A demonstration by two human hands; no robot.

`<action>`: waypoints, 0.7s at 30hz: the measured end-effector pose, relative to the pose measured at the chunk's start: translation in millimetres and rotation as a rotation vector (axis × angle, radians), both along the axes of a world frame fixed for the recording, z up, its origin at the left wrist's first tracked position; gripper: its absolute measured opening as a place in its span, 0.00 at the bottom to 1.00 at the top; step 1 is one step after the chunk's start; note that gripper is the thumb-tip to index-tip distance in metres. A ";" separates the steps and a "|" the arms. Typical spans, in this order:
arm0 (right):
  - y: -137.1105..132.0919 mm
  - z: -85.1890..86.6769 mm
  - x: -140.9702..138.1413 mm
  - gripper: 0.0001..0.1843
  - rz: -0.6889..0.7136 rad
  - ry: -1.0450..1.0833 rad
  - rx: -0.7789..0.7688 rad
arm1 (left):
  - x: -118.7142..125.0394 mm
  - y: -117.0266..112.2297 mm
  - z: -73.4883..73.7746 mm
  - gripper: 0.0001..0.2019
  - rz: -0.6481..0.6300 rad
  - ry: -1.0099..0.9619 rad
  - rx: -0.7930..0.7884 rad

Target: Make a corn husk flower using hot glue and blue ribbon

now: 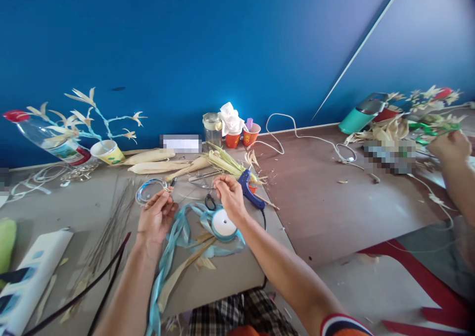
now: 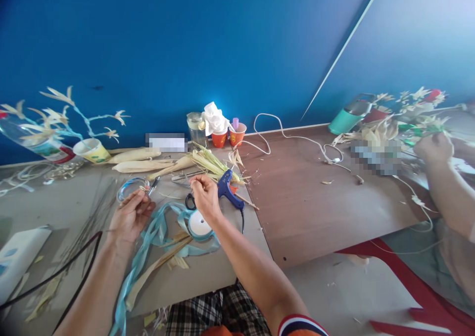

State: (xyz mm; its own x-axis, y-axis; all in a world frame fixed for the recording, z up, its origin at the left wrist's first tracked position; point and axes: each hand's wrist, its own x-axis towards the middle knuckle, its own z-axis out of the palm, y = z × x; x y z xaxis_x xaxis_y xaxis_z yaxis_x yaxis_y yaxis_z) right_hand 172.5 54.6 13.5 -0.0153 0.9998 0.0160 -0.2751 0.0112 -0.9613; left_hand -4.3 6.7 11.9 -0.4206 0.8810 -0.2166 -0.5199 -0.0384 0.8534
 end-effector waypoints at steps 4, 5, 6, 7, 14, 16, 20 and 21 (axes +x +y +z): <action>-1.8 1.8 2.6 0.08 0.001 -0.064 0.049 | -4.7 1.6 -0.8 0.07 -0.001 -0.008 0.010; -2.1 2.0 2.8 0.10 -0.004 -0.078 0.059 | -5.8 1.8 -0.7 0.07 -0.003 -0.008 0.020; -2.2 1.8 2.8 0.12 -0.008 -0.088 0.065 | -7.1 1.9 -0.6 0.06 -0.004 -0.007 0.031; -2.1 1.1 2.6 0.14 -0.008 -0.097 0.067 | -8.8 2.0 -0.5 0.06 -0.004 -0.007 0.043; 3.7 -13.5 0.3 0.11 -0.129 -0.266 0.203 | -21.6 3.1 -4.9 0.08 0.085 0.100 0.007; 4.8 -15.9 0.8 0.11 -0.119 -0.358 0.254 | -22.3 3.3 -7.2 0.09 0.072 0.136 -0.038; 4.8 -14.5 3.3 0.15 -0.051 -0.555 0.318 | -17.4 3.7 -9.7 0.13 -0.057 0.162 -0.135; 4.8 -13.8 4.0 0.13 -0.054 -0.602 0.344 | -15.4 3.9 -9.8 0.14 -0.077 0.176 -0.150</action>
State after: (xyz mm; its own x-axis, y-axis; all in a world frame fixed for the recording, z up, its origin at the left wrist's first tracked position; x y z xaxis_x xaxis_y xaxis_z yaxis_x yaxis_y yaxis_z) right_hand 176.4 59.4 -0.3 -0.0716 0.9392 0.3359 0.3146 0.3409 -0.8859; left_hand -19.7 10.6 2.1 -0.3964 0.8756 -0.2762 -0.3588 0.1292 0.9244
